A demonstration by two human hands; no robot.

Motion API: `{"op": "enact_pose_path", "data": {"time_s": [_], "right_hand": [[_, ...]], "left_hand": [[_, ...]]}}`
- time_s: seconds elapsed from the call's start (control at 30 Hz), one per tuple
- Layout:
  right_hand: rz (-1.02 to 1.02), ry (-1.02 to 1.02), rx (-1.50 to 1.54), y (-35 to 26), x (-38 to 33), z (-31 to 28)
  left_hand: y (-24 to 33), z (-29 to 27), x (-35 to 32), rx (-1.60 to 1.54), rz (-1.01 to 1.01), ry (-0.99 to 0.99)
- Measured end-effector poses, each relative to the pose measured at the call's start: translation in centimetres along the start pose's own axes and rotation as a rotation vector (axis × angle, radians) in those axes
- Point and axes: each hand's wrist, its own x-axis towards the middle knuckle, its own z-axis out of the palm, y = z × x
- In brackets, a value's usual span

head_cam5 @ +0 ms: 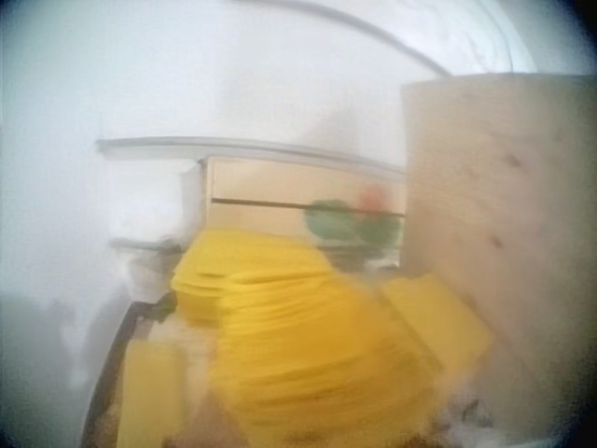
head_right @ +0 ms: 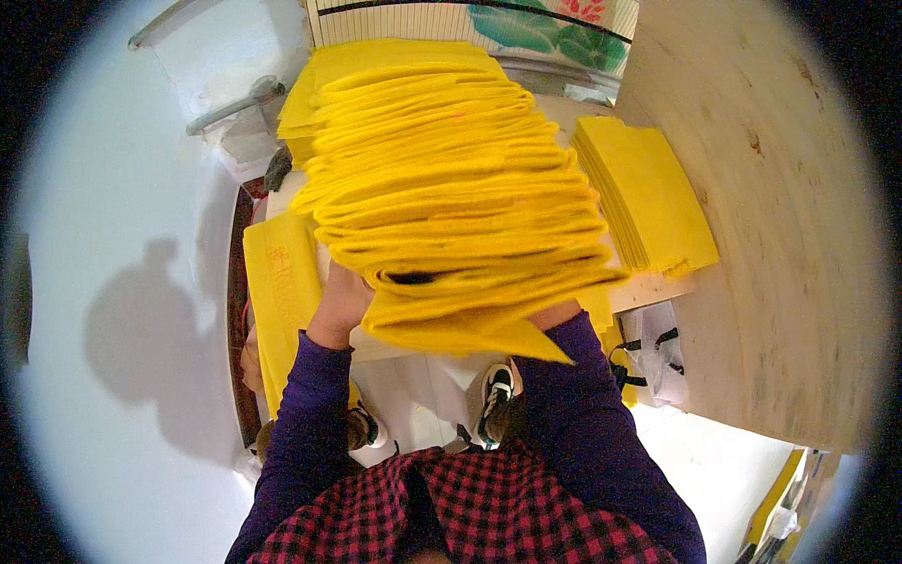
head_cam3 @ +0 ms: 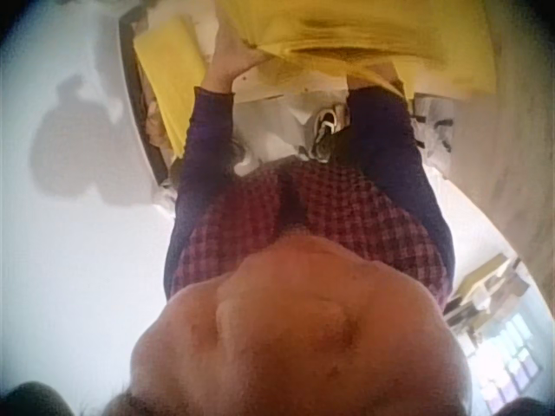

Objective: The person gathers yellow paper sheets on a wooden table, aligns them into stacks, and ties each stack with a white plastic tie. The person then places the tied bundles on the floor.

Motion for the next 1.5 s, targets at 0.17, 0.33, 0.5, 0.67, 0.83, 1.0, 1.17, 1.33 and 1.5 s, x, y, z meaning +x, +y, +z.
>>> {"op": "enact_pose_path", "data": {"time_s": [0.17, 0.33, 0.5, 0.67, 0.83, 1.0, 1.17, 1.33, 1.5], "right_hand": [[0.018, -0.006, 0.024, 0.2, 0.4, 0.0], [0.031, -0.015, 0.045, 0.5, 0.5, 0.0], [0.042, -0.032, 0.070, 0.7, 0.9, -0.2], [0.063, -0.062, 0.142, 1.1, 0.8, -0.2], [0.084, -0.092, 0.256, 2.8, 0.0, -0.8], [0.067, -0.152, 0.324, 4.0, 0.3, -0.1], [-0.005, 0.077, 0.022, 2.6, -1.4, -1.1], [-0.007, -0.043, -0.969, 2.2, -5.8, -5.6], [-0.229, -0.525, -1.765, 3.8, -11.9, -7.8]], "left_hand": [[-1.5, -0.4, 0.4, -0.200, -0.026, 0.014], [-2.1, -0.8, 1.3, -0.063, 0.130, 0.082], [-0.4, -0.9, 1.7, -0.221, 0.057, 0.082], [-0.7, -1.0, 1.8, -0.233, -0.021, 0.077], [-1.5, -1.9, 1.7, -0.067, -0.103, -0.026], [-1.6, -1.2, 1.6, -0.285, 0.010, 0.167], [-1.2, -1.5, 1.8, -0.172, 0.028, 0.127], [-1.4, -1.4, 1.9, -0.207, 0.030, 0.122], [-1.3, -1.2, 2.1, -0.185, -0.020, 0.126]]}}
